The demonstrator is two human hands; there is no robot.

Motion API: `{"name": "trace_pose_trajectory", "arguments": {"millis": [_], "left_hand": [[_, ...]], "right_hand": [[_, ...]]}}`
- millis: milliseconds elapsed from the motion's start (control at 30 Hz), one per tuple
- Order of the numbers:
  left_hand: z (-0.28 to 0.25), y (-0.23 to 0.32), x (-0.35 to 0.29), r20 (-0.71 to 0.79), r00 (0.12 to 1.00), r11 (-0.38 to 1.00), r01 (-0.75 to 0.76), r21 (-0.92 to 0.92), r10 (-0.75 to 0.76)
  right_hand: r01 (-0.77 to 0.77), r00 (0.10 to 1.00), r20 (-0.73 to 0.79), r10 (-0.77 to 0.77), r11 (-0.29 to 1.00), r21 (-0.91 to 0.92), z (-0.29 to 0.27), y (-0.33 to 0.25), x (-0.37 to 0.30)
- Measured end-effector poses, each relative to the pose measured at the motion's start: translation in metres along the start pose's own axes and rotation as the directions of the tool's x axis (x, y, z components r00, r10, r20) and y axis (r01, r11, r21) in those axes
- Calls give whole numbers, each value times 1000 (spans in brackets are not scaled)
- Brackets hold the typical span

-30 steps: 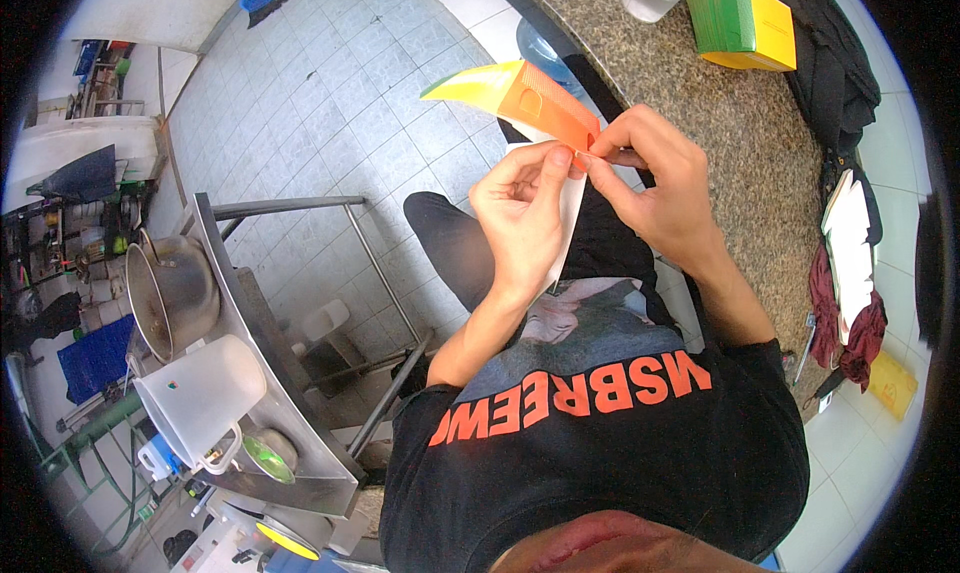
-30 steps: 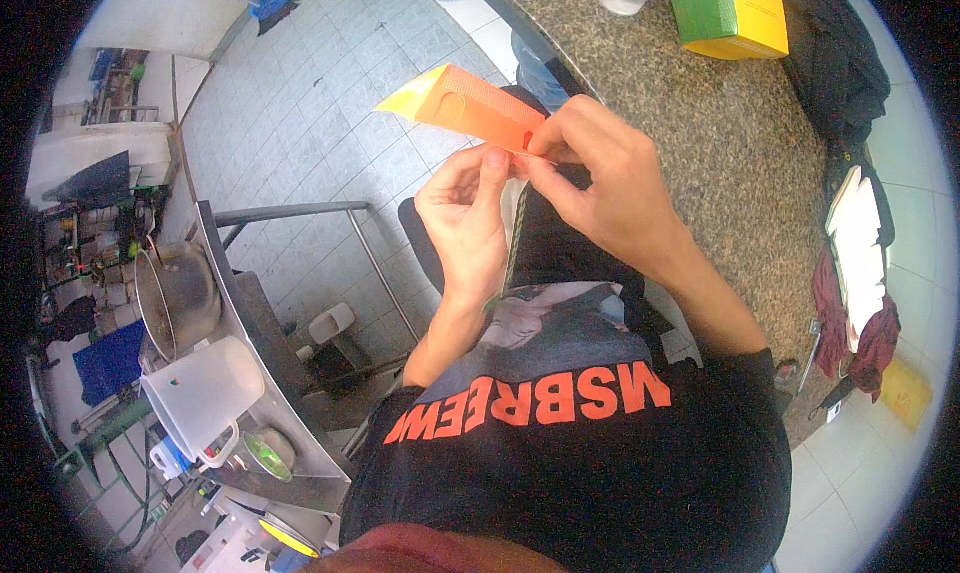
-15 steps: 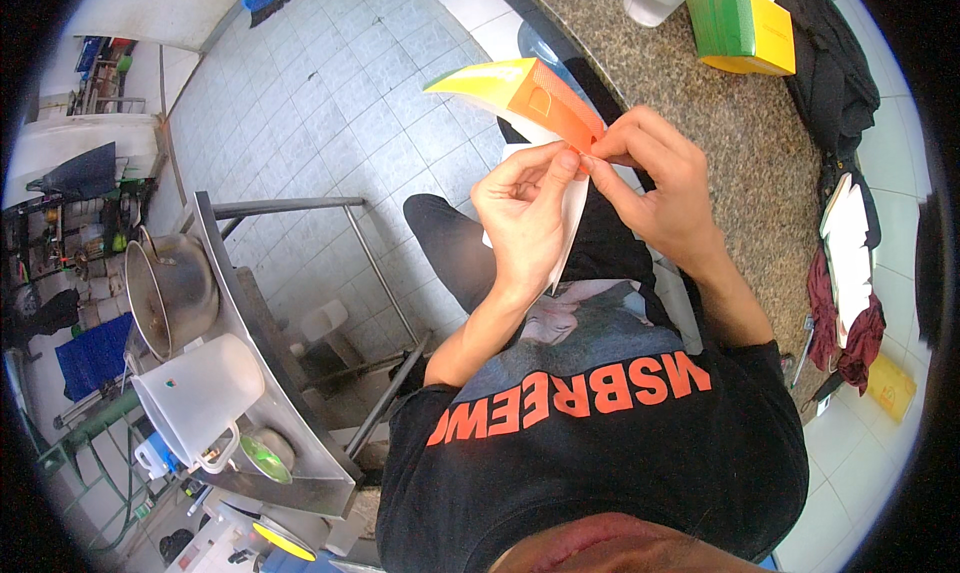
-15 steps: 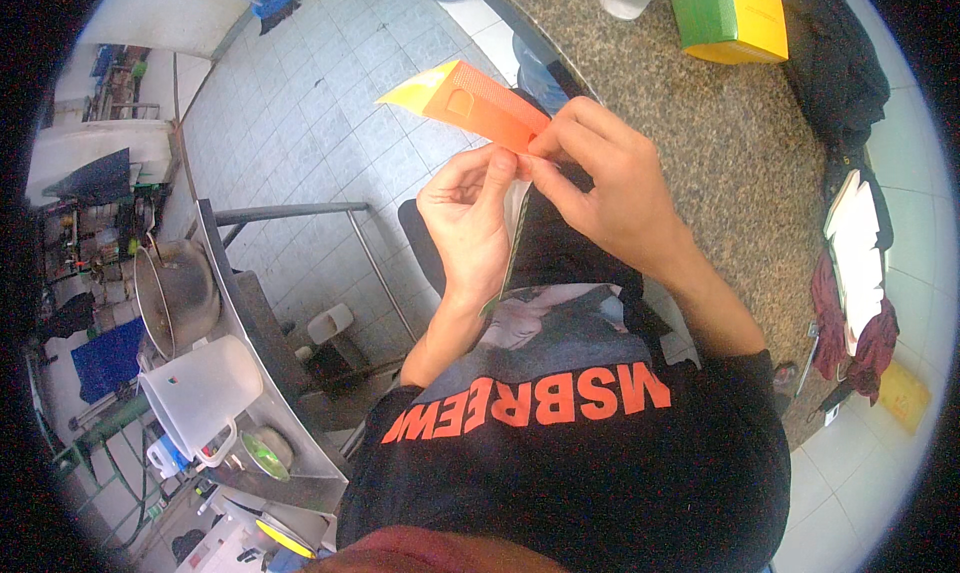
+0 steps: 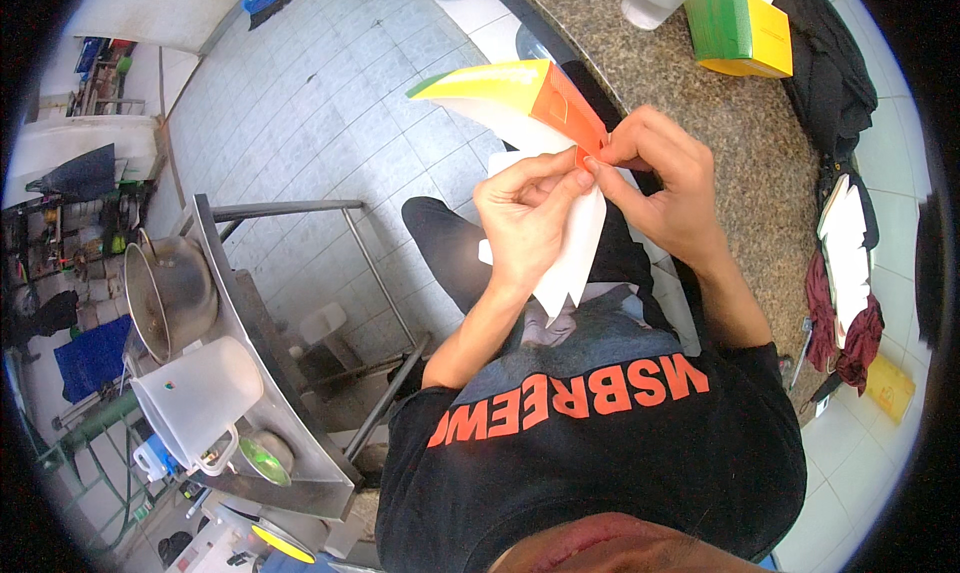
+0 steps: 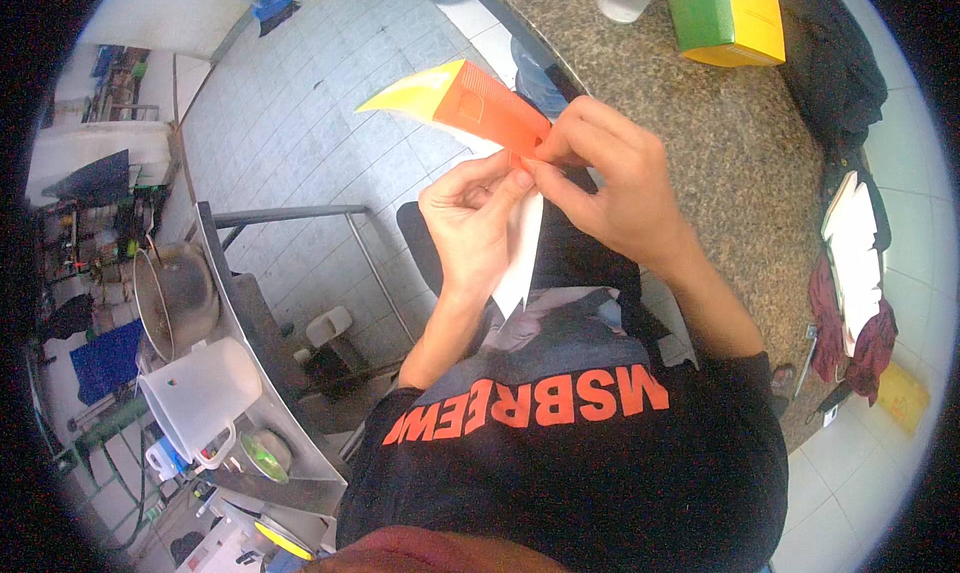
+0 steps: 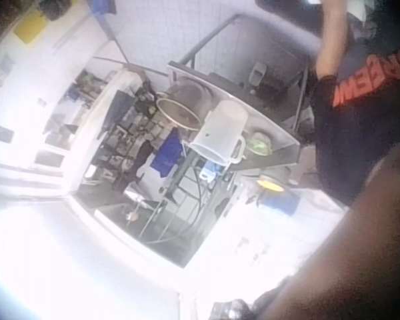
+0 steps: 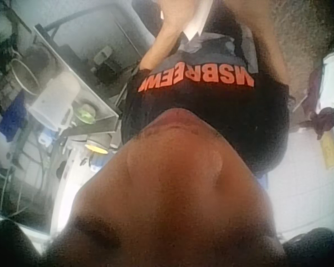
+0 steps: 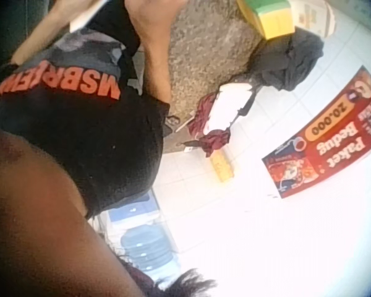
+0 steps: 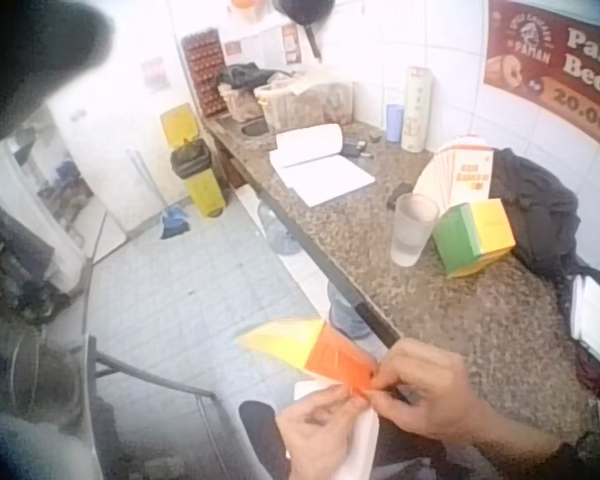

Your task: The person assembles multiple small, colorful cardboard boxes by hand. They fold the flat pieces into rectangular shapes, tucking flaps into slots to secure the structure, and then place the finished boxes onto a stack on the counter.

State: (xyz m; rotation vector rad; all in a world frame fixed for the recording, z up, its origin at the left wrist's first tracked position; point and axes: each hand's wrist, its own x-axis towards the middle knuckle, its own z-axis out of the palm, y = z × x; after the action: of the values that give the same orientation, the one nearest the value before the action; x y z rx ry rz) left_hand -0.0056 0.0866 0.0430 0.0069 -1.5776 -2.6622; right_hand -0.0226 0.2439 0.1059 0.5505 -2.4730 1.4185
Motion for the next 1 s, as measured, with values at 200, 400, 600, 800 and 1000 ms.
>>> {"name": "trace_pose_trajectory", "arguments": {"millis": [200,400,600,800,1000], "left_hand": [[-6,9,7,30,997,975,-70,210,65],[3,0,15,-37,974,966,-216,141,223],[6,6,17,-138,985,982,-82,171,106],[-14,9,25,619,648,382,-762,523,445],[-19,3,21,501,817,883,-428,191,287]], "right_hand": [[84,979,187,-82,996,-1,-16,4,4],[85,975,205,-84,996,4,-8,2,3],[22,969,243,-44,996,92,-5,1,8],[45,998,-38,-39,988,149,5,2,2],[194,966,-159,-206,977,-84,16,19,-3]]}}
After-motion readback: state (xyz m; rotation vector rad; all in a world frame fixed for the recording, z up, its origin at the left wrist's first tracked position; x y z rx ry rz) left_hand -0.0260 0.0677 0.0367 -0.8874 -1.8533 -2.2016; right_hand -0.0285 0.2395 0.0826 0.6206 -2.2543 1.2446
